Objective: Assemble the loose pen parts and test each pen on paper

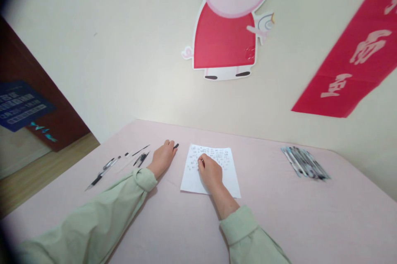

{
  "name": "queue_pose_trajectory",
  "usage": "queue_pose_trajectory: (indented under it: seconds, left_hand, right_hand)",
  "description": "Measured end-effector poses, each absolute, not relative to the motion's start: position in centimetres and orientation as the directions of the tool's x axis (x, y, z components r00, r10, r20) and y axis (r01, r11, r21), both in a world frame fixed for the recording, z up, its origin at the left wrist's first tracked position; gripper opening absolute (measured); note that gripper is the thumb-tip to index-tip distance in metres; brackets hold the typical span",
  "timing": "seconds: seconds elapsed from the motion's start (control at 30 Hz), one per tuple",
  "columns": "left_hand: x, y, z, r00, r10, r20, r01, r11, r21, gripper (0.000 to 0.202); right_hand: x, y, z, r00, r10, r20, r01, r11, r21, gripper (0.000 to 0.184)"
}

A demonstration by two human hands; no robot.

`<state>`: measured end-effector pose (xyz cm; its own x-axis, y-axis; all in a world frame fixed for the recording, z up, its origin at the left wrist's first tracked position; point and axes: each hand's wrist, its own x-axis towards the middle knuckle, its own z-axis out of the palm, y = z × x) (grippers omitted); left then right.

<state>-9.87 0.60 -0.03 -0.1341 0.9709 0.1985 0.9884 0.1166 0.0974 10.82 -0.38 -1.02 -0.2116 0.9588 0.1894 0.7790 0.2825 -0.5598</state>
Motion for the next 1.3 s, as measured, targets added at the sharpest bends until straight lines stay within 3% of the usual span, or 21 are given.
queue_pose_trajectory:
  seconds: [0.13,0.27,0.37,0.6,0.87,1.3]
  left_hand:
    - [-8.9,2.4,-0.3,-0.179,0.955,0.236,0.977,0.145,0.155,0.026]
    - [-9.9,1.5,-0.9,-0.27,0.901,0.34,0.88,0.087,0.468,0.025]
    - [-10.9,0.2,-1.3,-0.324,0.877,0.355,0.821,0.074,0.566,0.02]
    - [-10.8,-0.7,-1.4,-0.293,0.898,0.33,0.82,0.058,0.569,0.011]
    - [-10.1,0.0,0.1,-0.253,0.943,0.218,0.933,0.178,0.313,0.018]
    - [-12.0,0.9,-0.3,-0.246,0.942,0.227,0.875,0.115,0.47,0.014]
  right_hand:
    - [11.0,-0.4,-1.0,-0.218,0.959,0.182,0.763,0.284,-0.581,0.014]
    - [11.1,-0.4,-0.8,-0.238,0.955,0.175,0.755,0.296,-0.585,0.014]
    - [11.2,-0.6,-0.6,-0.254,0.952,0.17,0.752,0.305,-0.584,0.015]
    - [10.8,-1.3,-0.2,-0.271,0.952,0.143,0.746,0.301,-0.594,0.017]
    - [10.6,-1.4,-0.4,-0.26,0.956,0.137,0.749,0.29,-0.595,0.017]
    - [10.7,-1.4,-0.3,-0.269,0.954,0.131,0.728,0.291,-0.621,0.017]
